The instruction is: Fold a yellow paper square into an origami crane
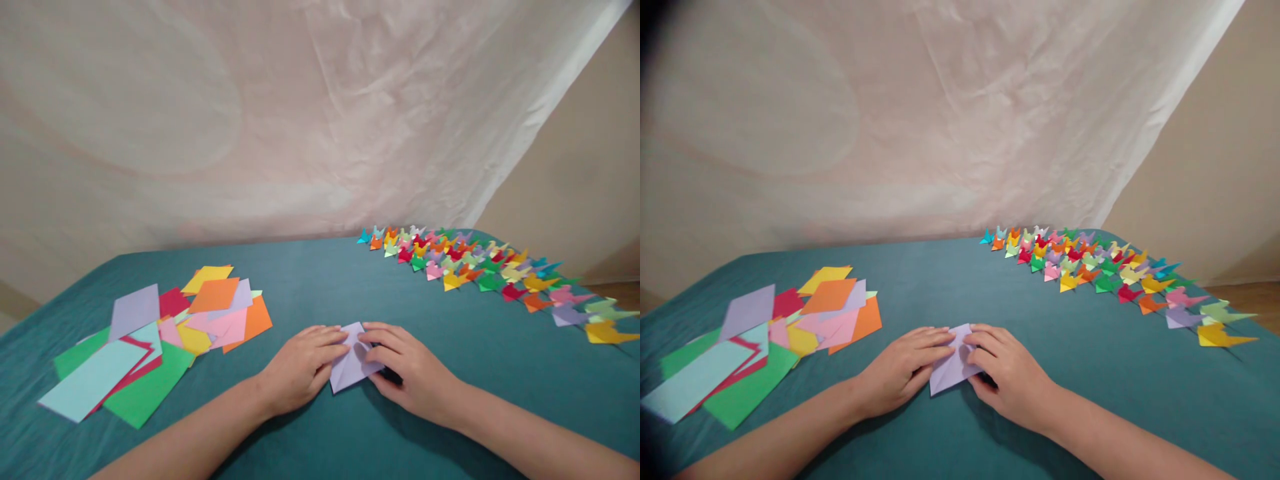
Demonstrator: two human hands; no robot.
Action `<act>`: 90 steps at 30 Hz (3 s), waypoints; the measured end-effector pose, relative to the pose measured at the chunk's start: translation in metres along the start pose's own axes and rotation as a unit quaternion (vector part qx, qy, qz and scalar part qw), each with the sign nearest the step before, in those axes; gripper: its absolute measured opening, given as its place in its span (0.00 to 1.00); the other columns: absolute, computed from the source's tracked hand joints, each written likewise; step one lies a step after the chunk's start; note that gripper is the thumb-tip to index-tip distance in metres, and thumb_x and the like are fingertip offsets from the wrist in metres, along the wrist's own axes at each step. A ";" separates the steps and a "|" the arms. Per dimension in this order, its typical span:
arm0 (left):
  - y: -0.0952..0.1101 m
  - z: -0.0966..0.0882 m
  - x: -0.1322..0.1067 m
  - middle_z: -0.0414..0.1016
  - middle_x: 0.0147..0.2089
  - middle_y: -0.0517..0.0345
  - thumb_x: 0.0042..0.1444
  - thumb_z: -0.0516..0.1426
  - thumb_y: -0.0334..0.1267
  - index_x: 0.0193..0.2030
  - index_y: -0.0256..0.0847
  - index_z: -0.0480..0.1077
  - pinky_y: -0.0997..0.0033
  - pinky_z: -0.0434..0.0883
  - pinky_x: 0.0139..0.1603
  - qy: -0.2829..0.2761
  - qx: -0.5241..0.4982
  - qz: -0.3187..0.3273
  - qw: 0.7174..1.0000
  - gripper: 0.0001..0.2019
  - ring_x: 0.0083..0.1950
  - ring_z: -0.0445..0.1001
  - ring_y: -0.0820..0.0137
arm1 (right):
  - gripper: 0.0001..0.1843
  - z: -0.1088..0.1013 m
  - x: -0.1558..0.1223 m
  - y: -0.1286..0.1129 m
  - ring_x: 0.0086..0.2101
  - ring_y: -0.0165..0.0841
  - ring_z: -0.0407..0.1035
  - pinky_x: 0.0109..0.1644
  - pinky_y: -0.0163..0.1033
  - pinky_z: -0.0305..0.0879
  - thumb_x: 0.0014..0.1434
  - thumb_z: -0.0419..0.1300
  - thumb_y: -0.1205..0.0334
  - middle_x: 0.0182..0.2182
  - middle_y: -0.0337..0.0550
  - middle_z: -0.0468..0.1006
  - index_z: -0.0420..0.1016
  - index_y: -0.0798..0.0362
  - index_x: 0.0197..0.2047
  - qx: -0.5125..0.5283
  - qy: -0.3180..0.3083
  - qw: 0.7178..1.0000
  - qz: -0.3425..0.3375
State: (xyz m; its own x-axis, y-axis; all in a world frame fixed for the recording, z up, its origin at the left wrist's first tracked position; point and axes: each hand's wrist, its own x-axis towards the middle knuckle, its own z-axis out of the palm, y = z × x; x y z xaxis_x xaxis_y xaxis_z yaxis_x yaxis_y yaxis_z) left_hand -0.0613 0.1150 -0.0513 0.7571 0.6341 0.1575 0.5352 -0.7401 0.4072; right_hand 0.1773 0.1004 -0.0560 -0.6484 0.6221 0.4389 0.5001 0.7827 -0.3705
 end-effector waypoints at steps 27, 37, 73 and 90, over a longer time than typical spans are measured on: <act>0.006 -0.001 0.005 0.75 0.39 0.58 0.63 0.50 0.39 0.38 0.42 0.73 0.68 0.62 0.44 0.075 -0.078 -0.048 0.993 0.11 0.41 0.69 0.70 | 0.07 -0.010 0.004 -0.003 0.35 0.34 0.65 0.41 0.41 0.57 0.62 0.54 0.62 0.32 0.41 0.75 0.72 0.51 0.35 0.000 -0.025 0.992 0.124; 0.005 0.003 0.007 0.73 0.38 0.58 0.62 0.51 0.39 0.51 0.44 0.66 0.68 0.66 0.44 0.102 -0.088 -0.128 0.983 0.12 0.40 0.70 0.69 | 0.10 0.003 0.010 0.017 0.31 0.30 0.64 0.34 0.35 0.59 0.62 0.52 0.63 0.30 0.40 0.67 0.67 0.53 0.29 0.106 0.008 0.975 0.197; 0.019 -0.005 0.005 0.43 0.70 0.48 0.62 0.43 0.56 0.68 0.41 0.41 0.53 0.44 0.67 -0.103 0.042 0.019 0.994 0.33 0.69 0.43 0.59 | 0.10 0.006 0.007 0.023 0.35 0.34 0.63 0.39 0.40 0.60 0.59 0.55 0.66 0.31 0.41 0.66 0.64 0.53 0.26 0.025 0.020 0.982 0.188; 0.018 -0.007 0.006 0.45 0.69 0.48 0.62 0.46 0.54 0.68 0.42 0.42 0.53 0.46 0.67 -0.100 0.054 0.015 0.993 0.33 0.69 0.44 0.60 | 0.10 0.009 0.009 0.028 0.33 0.34 0.63 0.38 0.40 0.61 0.57 0.57 0.64 0.29 0.41 0.66 0.64 0.53 0.25 0.002 0.029 0.981 0.193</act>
State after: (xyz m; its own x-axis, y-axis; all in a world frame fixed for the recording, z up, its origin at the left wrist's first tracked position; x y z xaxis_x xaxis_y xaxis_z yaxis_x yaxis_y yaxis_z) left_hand -0.0498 0.1067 -0.0371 0.8271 0.5618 -0.0176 0.5396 -0.7848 0.3046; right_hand 0.1805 0.1273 -0.0696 -0.3776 0.8719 0.3119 0.6987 0.4893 -0.5220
